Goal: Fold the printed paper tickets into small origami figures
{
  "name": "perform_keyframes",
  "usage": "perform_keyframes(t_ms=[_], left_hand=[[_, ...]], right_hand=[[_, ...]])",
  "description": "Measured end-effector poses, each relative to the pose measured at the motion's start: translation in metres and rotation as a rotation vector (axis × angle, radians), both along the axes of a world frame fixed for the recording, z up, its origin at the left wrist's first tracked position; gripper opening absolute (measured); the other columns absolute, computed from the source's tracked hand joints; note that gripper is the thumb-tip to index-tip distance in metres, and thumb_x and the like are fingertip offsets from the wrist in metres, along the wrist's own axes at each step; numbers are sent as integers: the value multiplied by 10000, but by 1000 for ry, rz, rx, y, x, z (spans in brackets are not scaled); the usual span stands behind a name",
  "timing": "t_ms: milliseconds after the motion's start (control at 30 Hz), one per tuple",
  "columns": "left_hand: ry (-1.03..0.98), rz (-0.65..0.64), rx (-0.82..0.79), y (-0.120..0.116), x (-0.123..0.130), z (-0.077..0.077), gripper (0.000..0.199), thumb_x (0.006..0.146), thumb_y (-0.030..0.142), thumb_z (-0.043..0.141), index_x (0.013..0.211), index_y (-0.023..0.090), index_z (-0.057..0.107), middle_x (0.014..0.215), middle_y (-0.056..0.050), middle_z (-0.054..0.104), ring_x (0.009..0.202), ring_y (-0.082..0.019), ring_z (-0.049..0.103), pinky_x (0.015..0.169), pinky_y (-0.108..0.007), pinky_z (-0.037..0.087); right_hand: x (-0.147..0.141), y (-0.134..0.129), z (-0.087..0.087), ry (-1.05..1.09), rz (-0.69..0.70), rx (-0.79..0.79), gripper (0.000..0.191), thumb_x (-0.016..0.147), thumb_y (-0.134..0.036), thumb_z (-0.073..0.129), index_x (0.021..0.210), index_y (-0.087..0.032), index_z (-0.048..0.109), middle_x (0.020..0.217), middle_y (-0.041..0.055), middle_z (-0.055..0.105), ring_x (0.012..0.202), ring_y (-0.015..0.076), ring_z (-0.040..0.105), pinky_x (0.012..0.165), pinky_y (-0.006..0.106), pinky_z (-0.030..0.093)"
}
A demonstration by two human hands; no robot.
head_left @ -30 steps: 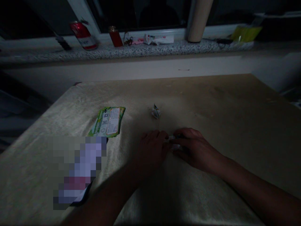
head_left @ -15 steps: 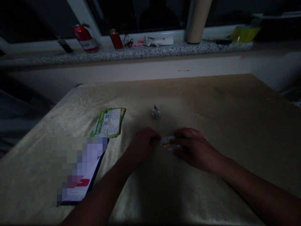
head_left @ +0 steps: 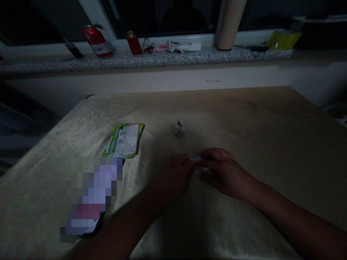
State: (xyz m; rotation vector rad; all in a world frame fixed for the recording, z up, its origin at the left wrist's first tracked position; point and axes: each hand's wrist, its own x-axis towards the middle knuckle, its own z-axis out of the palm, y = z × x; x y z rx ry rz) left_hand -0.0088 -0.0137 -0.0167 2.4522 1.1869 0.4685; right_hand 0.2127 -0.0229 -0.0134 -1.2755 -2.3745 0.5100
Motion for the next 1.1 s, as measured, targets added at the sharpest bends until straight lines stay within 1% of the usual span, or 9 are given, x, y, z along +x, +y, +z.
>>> perform_keyframes(t_ms=[100, 200, 400, 533, 600, 700, 767, 1000, 1100], left_hand=[[5, 23, -16, -2, 1, 1, 158, 1010, 232, 548, 1000, 177, 696, 988, -63, 674, 909, -211, 602, 861, -354, 478], [10, 47, -23, -2, 3, 3, 158, 988, 311, 600, 989, 182, 691, 991, -64, 673, 912, -220, 603, 871, -372, 475], [29, 83, -25, -2, 6, 7, 172, 948, 353, 651, 987, 189, 684, 1004, -72, 676, 945, -243, 618, 896, -407, 474], [62, 100, -44, -3, 10, 10, 159, 918, 351, 675, 951, 195, 679, 994, -72, 688, 946, -250, 632, 910, -420, 476], [75, 104, -31, -3, 12, 11, 215, 893, 396, 703, 956, 193, 673, 1001, -78, 691, 955, -261, 636, 919, -430, 478], [92, 114, 9, -4, 14, 8, 388, 854, 543, 717, 1015, 194, 664, 1025, -92, 688, 975, -284, 634, 926, -451, 481], [95, 113, 25, -4, 14, 6, 441, 846, 587, 708, 1045, 196, 658, 1026, -93, 685, 982, -288, 632, 925, -451, 484], [70, 118, -34, 0, 12, 9, 395, 810, 527, 762, 978, 183, 666, 963, -80, 698, 924, -275, 648, 899, -432, 498], [61, 127, -37, 0, 12, 9, 376, 800, 489, 780, 1005, 193, 670, 983, -75, 711, 922, -270, 651, 895, -430, 502]], right_hand=[[1, 0, -1, -7, 14, -11, 386, 888, -255, 686, 1269, -305, 716, 1273, 90, 645, 1214, 300, 574, 1043, 505, 442], [2, 0, 0, -8, 29, -21, 454, 848, -240, 701, 1299, -292, 698, 1295, 95, 633, 1238, 302, 561, 1072, 509, 423], [3, -2, 4, -4, 43, -43, 608, 748, -149, 692, 1336, -301, 675, 1332, 92, 612, 1277, 309, 537, 1099, 511, 404], [4, -1, 4, -9, 61, -43, 615, 746, -145, 673, 1344, -289, 666, 1323, 99, 612, 1265, 312, 542, 1097, 514, 404], [5, -1, 3, -5, 61, -39, 602, 747, -151, 673, 1336, -279, 669, 1326, 101, 610, 1265, 312, 539, 1093, 509, 407], [6, -1, -1, 11, 59, -33, 606, 739, -151, 678, 1331, -276, 668, 1333, 99, 608, 1259, 312, 542, 1086, 508, 412], [6, -1, -2, 25, 60, -24, 609, 735, -148, 679, 1329, -285, 669, 1330, 94, 609, 1253, 309, 548, 1086, 510, 409], [8, 5, 1, 94, 67, -24, 543, 780, -124, 654, 1307, -257, 671, 1254, 95, 660, 1201, 286, 583, 1062, 494, 411], [8, 8, 2, 141, 72, -26, 553, 785, -99, 635, 1321, -236, 639, 1232, 99, 680, 1168, 279, 605, 1046, 491, 429]])
